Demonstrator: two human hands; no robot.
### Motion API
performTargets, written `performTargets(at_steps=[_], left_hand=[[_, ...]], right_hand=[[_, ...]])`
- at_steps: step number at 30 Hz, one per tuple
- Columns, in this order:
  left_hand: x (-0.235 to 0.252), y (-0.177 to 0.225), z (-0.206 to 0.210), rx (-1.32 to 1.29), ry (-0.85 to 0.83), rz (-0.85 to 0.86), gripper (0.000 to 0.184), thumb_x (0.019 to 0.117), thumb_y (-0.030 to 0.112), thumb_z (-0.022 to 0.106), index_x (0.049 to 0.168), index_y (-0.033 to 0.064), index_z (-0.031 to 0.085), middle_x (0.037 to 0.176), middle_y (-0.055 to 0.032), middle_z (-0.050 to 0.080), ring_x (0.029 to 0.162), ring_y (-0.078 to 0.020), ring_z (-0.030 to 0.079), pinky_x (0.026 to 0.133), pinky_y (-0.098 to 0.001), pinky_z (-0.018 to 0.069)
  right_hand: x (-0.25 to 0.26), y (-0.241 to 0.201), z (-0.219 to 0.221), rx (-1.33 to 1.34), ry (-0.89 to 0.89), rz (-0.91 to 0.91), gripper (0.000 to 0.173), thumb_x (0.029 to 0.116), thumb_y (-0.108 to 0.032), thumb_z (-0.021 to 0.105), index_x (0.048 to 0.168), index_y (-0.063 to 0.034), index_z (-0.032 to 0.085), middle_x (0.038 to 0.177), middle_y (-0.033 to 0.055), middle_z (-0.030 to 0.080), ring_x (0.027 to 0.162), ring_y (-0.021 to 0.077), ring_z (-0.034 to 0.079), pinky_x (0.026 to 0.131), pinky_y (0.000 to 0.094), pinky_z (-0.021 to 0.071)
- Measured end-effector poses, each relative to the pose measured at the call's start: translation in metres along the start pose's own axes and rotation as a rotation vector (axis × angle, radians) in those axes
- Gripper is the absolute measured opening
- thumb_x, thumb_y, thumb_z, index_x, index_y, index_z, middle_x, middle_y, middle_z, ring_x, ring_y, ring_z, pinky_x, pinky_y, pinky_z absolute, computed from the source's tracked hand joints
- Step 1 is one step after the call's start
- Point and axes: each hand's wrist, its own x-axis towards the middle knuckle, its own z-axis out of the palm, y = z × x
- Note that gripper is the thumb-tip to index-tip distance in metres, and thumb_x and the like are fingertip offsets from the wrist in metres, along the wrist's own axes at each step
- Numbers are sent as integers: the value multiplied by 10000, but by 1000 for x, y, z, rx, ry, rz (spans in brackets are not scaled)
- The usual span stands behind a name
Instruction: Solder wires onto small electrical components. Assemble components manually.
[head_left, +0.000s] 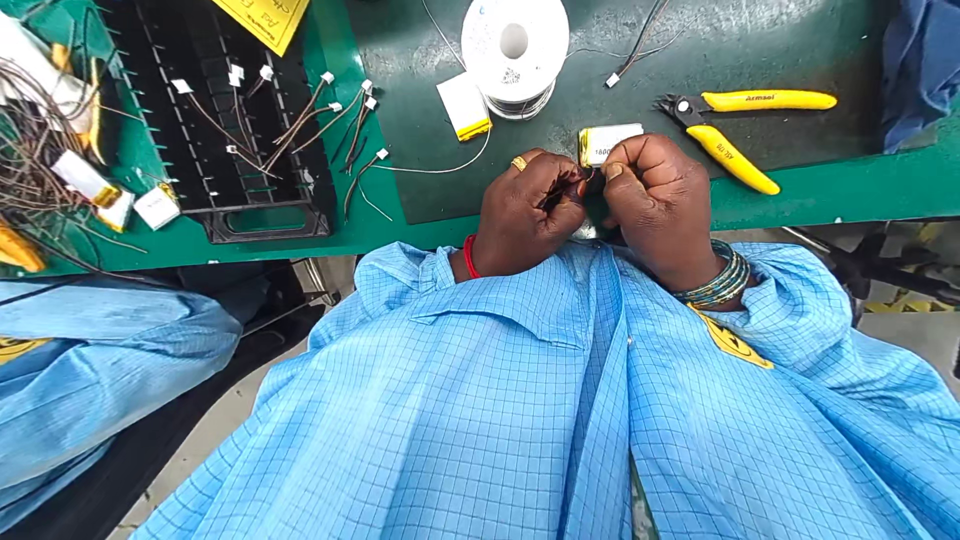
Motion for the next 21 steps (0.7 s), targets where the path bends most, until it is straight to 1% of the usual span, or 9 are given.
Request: performTargets(at_steps=[4, 6, 7, 8, 10, 12, 14, 17, 21], left_hand=[[0, 1, -1, -14, 6, -25, 96, 887, 19, 623, 899, -62, 674, 798, -95, 630, 672, -34, 574, 595, -138, 480], [0, 1, -1, -24, 6, -35, 98, 891, 21, 622, 903, -62, 672, 805, -96, 632, 676, -31, 574, 598, -138, 480], [-1, 1, -2, -25, 8, -36, 98, 893, 23, 621, 903, -62, 670, 801, -94, 632, 674, -29, 575, 598, -136, 481], [-1, 1, -2, -21, 5, -41, 101, 897, 25, 620, 907, -62, 670, 801, -92, 630, 672, -25, 571, 595, -133, 478], [-1, 1, -3, -17, 1, -41, 107, 904, 27, 616, 916, -66, 669, 799, -88, 624, 665, -19, 563, 588, -129, 473], [-3, 1, -3, -12, 1, -32, 114, 916, 31, 614, 921, -69, 669, 796, -88, 619, 669, -24, 561, 593, -134, 473], [-4, 1, -5, 23, -2, -18, 123, 919, 39, 605, 917, -65, 671, 786, -88, 618, 670, -34, 562, 594, -143, 467], [-5, 2, -8, 105, -19, -18, 123, 910, 52, 594, 900, -44, 670, 760, -83, 613, 651, -43, 551, 578, -153, 447], [-7, 3, -10, 148, -17, -37, 124, 915, 50, 592, 895, -42, 673, 754, -87, 615, 646, -49, 544, 573, -155, 430]], right_hand=[[-2, 1, -1, 42, 11, -11, 49, 982, -39, 546, 976, -48, 594, 742, -65, 567, 573, -51, 525, 513, 104, 458], [-3, 5, -3, -11, 22, -117, 99, 961, -21, 576, 1036, 12, 632, 859, 11, 625, 660, -23, 562, 570, 106, 478], [-3, 8, -4, -65, 24, -189, 147, 960, -26, 589, 1067, 35, 669, 950, 67, 646, 743, 10, 588, 635, 123, 495], [-3, 10, -6, -137, 21, -245, 182, 976, -52, 602, 1105, 25, 704, 1032, 111, 648, 815, 44, 602, 685, 143, 502], [-1, 11, -7, -249, 4, -282, 228, 999, -116, 615, 1171, -49, 750, 1099, 136, 586, 844, 93, 568, 688, 196, 473], [1, 9, -8, -315, -17, -295, 197, 1003, -158, 647, 1138, -103, 779, 1125, 152, 576, 894, 149, 573, 716, 257, 475], [4, 8, -6, -373, -25, -307, 153, 997, -170, 658, 1049, -132, 797, 1113, 152, 575, 849, 149, 579, 676, 263, 466], [6, 10, -3, -405, -20, -340, 147, 988, -134, 651, 985, -119, 796, 1103, 168, 574, 775, 145, 559, 614, 254, 442], [6, 12, 0, -445, 2, -349, 149, 990, -113, 643, 985, -107, 792, 1096, 167, 585, 789, 159, 567, 627, 258, 452]])
